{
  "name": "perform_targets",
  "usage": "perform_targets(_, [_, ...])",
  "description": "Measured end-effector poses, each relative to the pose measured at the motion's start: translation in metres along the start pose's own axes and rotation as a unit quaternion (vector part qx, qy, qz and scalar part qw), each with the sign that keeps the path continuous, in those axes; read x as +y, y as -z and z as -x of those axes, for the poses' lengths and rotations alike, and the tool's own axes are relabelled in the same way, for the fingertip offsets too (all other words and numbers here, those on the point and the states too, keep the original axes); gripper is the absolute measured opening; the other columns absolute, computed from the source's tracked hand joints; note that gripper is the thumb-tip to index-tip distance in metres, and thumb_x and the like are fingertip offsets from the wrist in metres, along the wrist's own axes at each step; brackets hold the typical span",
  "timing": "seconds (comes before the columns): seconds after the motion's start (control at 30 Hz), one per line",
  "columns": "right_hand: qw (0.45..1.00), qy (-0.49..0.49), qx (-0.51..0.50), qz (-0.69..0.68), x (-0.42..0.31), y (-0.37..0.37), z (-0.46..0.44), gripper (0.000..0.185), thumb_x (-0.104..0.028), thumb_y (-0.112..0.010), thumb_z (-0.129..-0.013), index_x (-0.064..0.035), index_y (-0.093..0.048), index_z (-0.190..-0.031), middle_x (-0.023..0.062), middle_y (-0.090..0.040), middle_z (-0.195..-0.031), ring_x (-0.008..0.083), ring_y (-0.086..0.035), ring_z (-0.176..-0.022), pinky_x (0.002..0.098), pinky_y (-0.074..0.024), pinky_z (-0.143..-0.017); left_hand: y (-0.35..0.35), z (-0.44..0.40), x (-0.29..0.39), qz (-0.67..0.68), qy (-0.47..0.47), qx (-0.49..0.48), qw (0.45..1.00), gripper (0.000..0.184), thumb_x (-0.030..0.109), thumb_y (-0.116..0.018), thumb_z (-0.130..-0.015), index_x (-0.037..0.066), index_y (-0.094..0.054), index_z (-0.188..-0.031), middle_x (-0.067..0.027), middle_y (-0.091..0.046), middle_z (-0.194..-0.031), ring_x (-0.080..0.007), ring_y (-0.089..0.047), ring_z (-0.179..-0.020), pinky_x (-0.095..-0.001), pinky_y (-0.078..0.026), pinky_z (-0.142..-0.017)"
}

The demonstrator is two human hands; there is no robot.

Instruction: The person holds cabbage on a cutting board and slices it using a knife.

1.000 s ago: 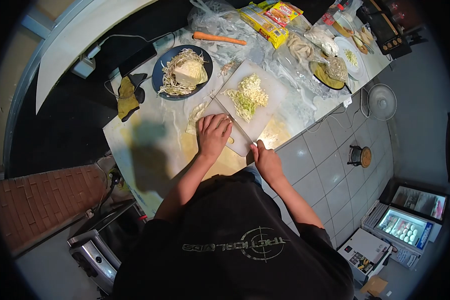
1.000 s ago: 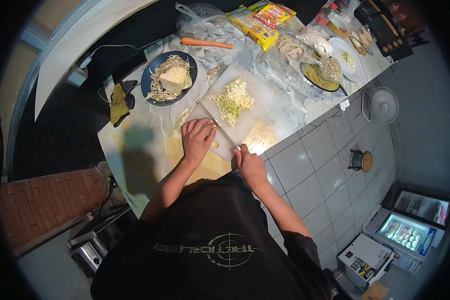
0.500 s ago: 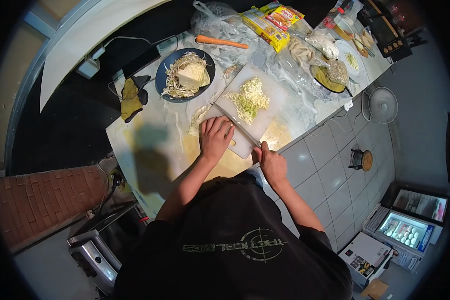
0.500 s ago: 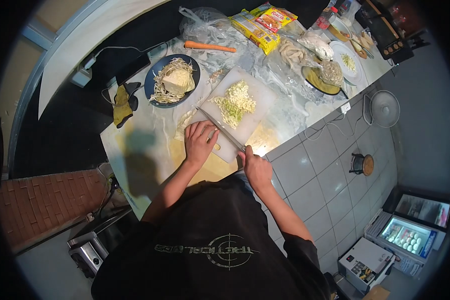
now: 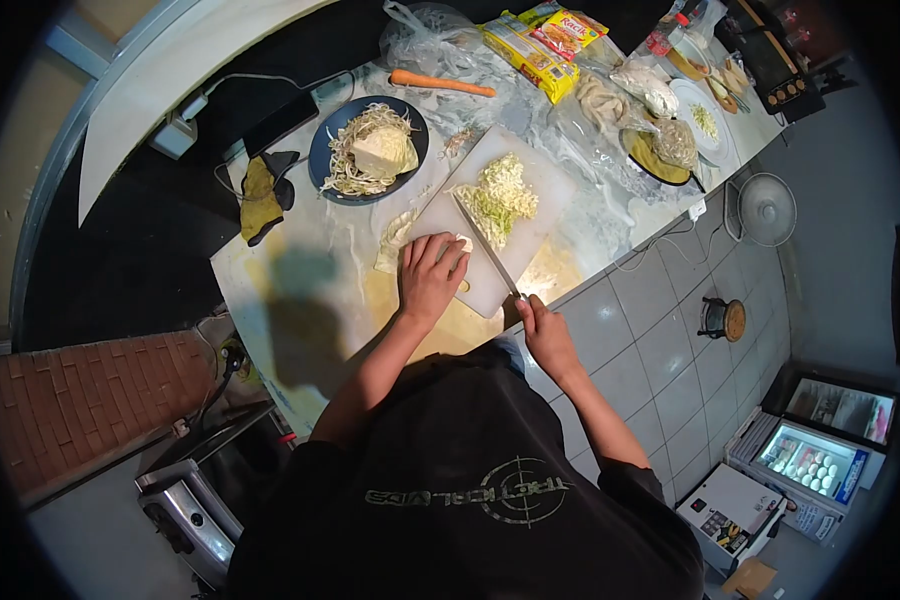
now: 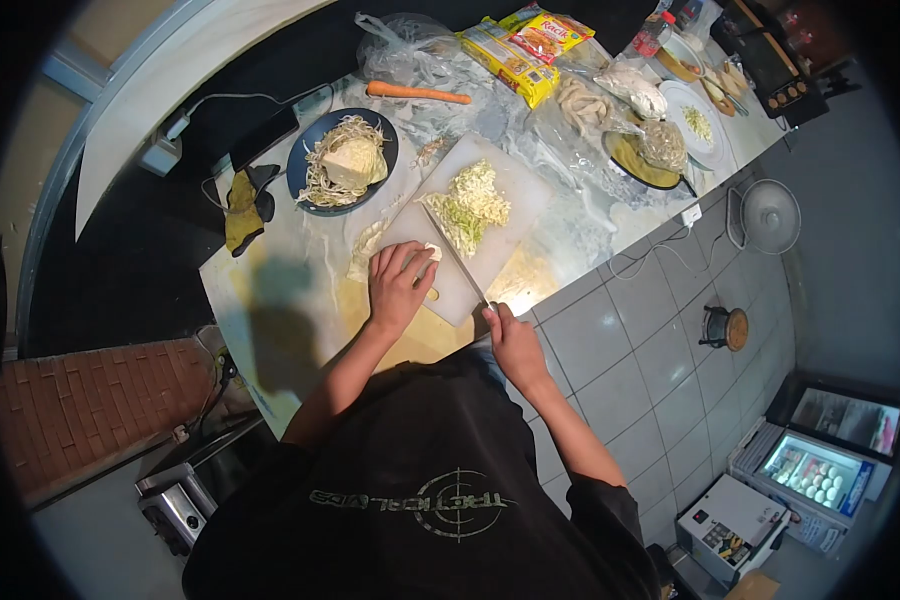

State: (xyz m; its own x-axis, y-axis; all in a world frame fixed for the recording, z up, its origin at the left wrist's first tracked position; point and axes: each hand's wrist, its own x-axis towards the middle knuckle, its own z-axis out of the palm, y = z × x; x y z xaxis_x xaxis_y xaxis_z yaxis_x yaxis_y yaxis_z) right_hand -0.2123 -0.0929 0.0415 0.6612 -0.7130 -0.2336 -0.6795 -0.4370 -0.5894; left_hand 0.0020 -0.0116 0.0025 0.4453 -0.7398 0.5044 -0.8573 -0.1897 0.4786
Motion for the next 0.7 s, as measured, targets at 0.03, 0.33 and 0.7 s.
perform_targets(0.03, [1.0, -0.005, -0.008, -0.018, -0.003, 0.0, 0.001, 0.04, -0.037, -0.045, -0.107, 0.0005, -0.057, -0.101, 0.0316, -0.062, -0.072, 0.0527, -0.061, -0.071, 0.0602, -0.0477, -0.064, 0.0, 0.0, 0.0, 0.0, -0.001, -0.001, 1.0, 0.023, 0.017, -0.076, -0.082, 0.013, -0.073, -0.104, 0.0009, -0.065, -0.108, -0.0217, -0.059, -0.102, -0.0387, -0.044, -0.09])
perform_targets(0.33, [0.999, -0.038, -0.036, 0.001, -0.012, 0.002, 0.004, 0.042, -0.038, -0.043, -0.108, 0.0003, -0.053, -0.094, 0.0327, -0.06, -0.074, 0.0543, -0.058, -0.073, 0.0589, -0.0452, -0.066, -0.001, 0.001, -0.001, -0.006, -0.005, 0.0, 1.0, 0.023, 0.018, -0.076, -0.083, 0.013, -0.074, -0.105, 0.0009, -0.064, -0.107, -0.0214, -0.059, -0.101, -0.0385, -0.043, -0.089])
perform_targets(0.7, [0.988, -0.024, 0.018, 0.155, -0.019, -0.01, -0.008, 0.038, -0.042, -0.045, -0.106, -0.0049, -0.052, -0.103, 0.0271, -0.064, -0.067, 0.0501, -0.065, -0.067, 0.0582, -0.0513, -0.057, -0.002, 0.001, -0.003, -0.013, -0.022, 0.013, 1.0, 0.023, 0.016, -0.075, -0.083, 0.012, -0.073, -0.106, 0.0017, -0.065, -0.112, -0.0212, -0.06, -0.104, -0.0386, -0.043, -0.092])
